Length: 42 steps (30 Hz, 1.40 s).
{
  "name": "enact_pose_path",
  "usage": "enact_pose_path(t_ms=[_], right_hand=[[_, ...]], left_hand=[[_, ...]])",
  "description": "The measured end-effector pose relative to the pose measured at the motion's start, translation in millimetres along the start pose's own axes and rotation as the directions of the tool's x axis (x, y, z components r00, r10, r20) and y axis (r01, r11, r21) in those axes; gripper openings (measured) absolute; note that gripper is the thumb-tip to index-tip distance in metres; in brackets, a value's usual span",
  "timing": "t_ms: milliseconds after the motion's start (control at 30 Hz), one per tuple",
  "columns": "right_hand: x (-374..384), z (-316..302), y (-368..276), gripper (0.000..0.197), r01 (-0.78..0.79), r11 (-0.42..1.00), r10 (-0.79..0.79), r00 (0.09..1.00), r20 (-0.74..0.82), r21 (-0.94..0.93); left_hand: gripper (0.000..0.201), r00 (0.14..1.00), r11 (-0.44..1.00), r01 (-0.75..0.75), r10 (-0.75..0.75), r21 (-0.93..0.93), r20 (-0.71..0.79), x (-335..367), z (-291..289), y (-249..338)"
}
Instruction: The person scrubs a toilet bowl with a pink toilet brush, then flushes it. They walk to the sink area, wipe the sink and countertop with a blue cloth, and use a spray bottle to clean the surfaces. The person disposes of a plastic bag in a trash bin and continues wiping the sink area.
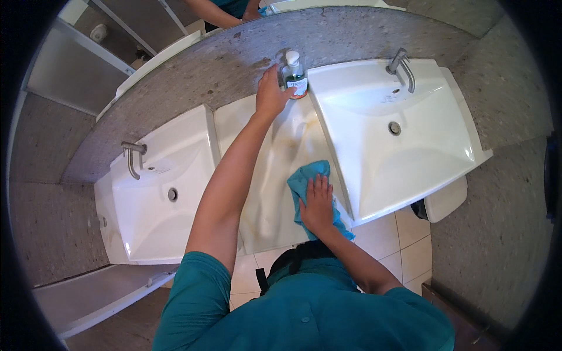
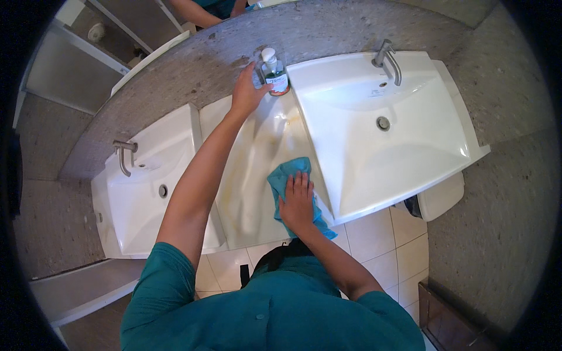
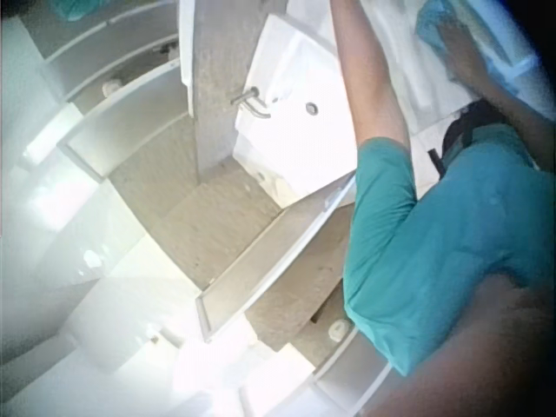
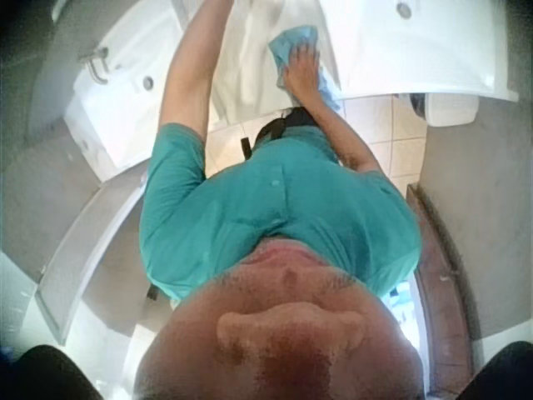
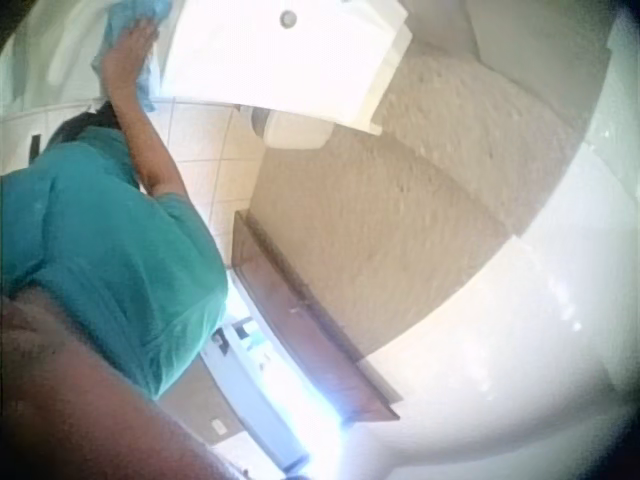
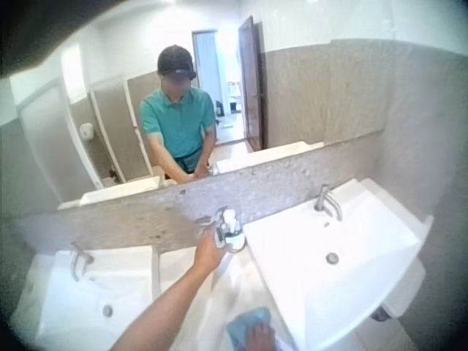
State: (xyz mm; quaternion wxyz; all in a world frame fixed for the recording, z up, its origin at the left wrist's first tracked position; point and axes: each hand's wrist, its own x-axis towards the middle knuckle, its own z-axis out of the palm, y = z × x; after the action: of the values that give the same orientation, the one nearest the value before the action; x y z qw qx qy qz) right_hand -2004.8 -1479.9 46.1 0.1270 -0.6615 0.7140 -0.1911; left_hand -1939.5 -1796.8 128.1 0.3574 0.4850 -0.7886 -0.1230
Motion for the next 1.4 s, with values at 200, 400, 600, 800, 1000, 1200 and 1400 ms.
enact_pose_path(t_ms=[200,400,600,800,1000,1200,1400], right_hand=[[129,19,8,0.062,0.022,0.998,-0.027,0.994,-0.102,-0.052],[211,28,12,0.064,0.038,0.993,-0.053,0.989,-0.135,-0.114],[273,43,17,0.073,0.036,0.986,-0.062,0.986,-0.156,-0.162],[312,58,13,0.073,0.119,0.967,-0.163,0.969,-0.184,-0.226],[295,128,-104,0.054,0.448,0.883,-0.466,0.872,-0.149,-0.138],[252,117,-140,0.049,0.602,0.798,-0.603,0.797,0.040,0.023],[15,73,-116,0.060,0.703,0.698,-0.717,0.685,0.130,0.137]], left_hand=[[0.080,0.984,0.990,0.143,-0.143,0.007,0.107,24,33,8],[0.075,0.974,0.959,0.215,-0.225,-0.183,-0.034,13,-2,14],[0.075,0.930,0.840,0.287,-0.360,-0.460,-0.078,-92,-117,-6],[0.074,0.856,0.838,0.494,-0.515,-0.232,-0.037,-286,-232,45],[0.077,0.382,0.351,0.788,-0.923,-0.506,-0.046,-387,-271,106],[0.079,0.628,0.654,0.728,-0.757,-0.206,-0.182,-422,-329,121],[0.085,0.768,0.784,0.615,-0.620,-0.084,-0.158,-450,-368,105]])
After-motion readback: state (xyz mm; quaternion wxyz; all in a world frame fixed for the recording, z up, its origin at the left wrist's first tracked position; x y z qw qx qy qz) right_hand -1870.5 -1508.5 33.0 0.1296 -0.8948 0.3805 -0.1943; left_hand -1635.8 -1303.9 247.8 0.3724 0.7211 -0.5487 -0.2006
